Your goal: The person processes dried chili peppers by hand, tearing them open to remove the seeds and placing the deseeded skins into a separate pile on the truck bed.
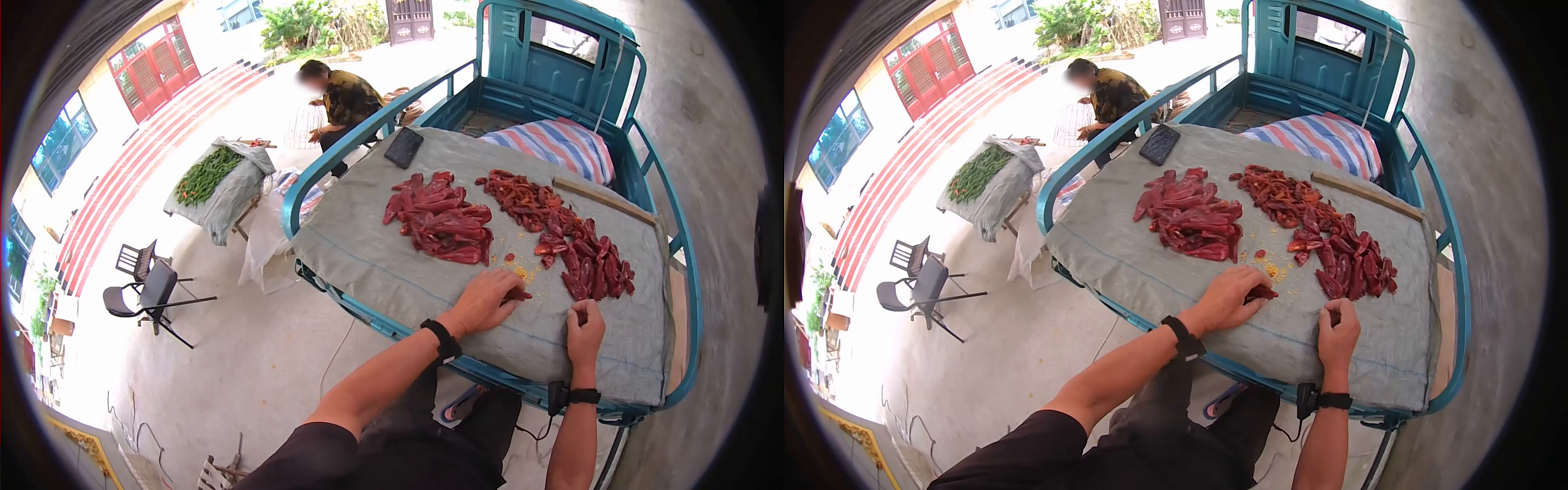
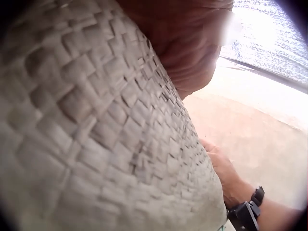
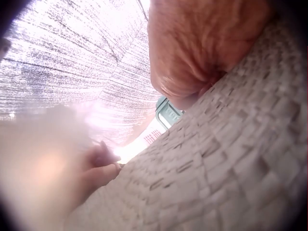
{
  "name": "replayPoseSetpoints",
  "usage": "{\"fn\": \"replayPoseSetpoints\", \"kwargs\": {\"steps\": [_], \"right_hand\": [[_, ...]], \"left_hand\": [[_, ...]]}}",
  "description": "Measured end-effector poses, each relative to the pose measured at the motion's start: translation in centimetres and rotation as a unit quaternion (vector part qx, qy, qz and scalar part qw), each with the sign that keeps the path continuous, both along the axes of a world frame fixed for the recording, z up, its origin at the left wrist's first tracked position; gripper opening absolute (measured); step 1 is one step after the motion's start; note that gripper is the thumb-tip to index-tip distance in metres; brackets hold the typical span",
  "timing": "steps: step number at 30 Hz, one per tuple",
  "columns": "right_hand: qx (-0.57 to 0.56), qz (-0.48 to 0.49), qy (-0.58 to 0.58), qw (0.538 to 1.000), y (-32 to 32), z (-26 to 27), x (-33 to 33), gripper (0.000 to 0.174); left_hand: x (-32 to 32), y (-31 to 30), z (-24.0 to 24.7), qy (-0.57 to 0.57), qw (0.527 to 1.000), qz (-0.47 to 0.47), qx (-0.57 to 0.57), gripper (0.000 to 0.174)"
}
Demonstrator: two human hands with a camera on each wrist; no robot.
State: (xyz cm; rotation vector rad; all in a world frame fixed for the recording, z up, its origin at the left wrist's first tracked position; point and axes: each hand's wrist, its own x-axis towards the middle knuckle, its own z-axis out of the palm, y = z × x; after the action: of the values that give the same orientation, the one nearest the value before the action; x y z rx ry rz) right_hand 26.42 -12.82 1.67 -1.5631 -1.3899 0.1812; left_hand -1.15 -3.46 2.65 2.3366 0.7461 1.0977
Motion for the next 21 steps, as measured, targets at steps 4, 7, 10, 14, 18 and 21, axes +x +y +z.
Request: {"fn": "replayPoseSetpoints", "kwargs": {"steps": [4,7,10,14,18,21], "right_hand": [[-0.006,0.001,-0.004,1.000,-0.03,-0.10,0.13,0.008],[-0.006,-0.001,-0.009,1.000,-0.06,-0.02,0.09,0.008],[-0.008,-0.002,-0.013,1.000,-0.03,-0.18,0.15,0.008],[-0.009,-0.001,-0.014,1.000,-0.10,0.04,0.00,0.008],[-0.006,-0.001,-0.019,1.000,-0.04,0.05,0.01,0.008],[-0.004,-0.002,-0.023,1.000,0.00,-0.07,0.08,0.008]], "left_hand": [[0.00,0.11,-0.13,-0.015,1.000,0.011,-0.008,0.029],[0.07,0.22,-0.37,-0.014,1.000,0.014,-0.014,0.029],[0.18,0.25,-0.51,-0.019,0.999,0.020,-0.018,0.028],[0.15,0.16,-0.38,-0.028,0.999,0.017,-0.023,0.027],[0.08,0.14,-0.20,-0.028,0.999,0.009,-0.029,0.027],[0.00,-0.03,0.07,-0.023,0.999,0.005,-0.038,0.028]]}}
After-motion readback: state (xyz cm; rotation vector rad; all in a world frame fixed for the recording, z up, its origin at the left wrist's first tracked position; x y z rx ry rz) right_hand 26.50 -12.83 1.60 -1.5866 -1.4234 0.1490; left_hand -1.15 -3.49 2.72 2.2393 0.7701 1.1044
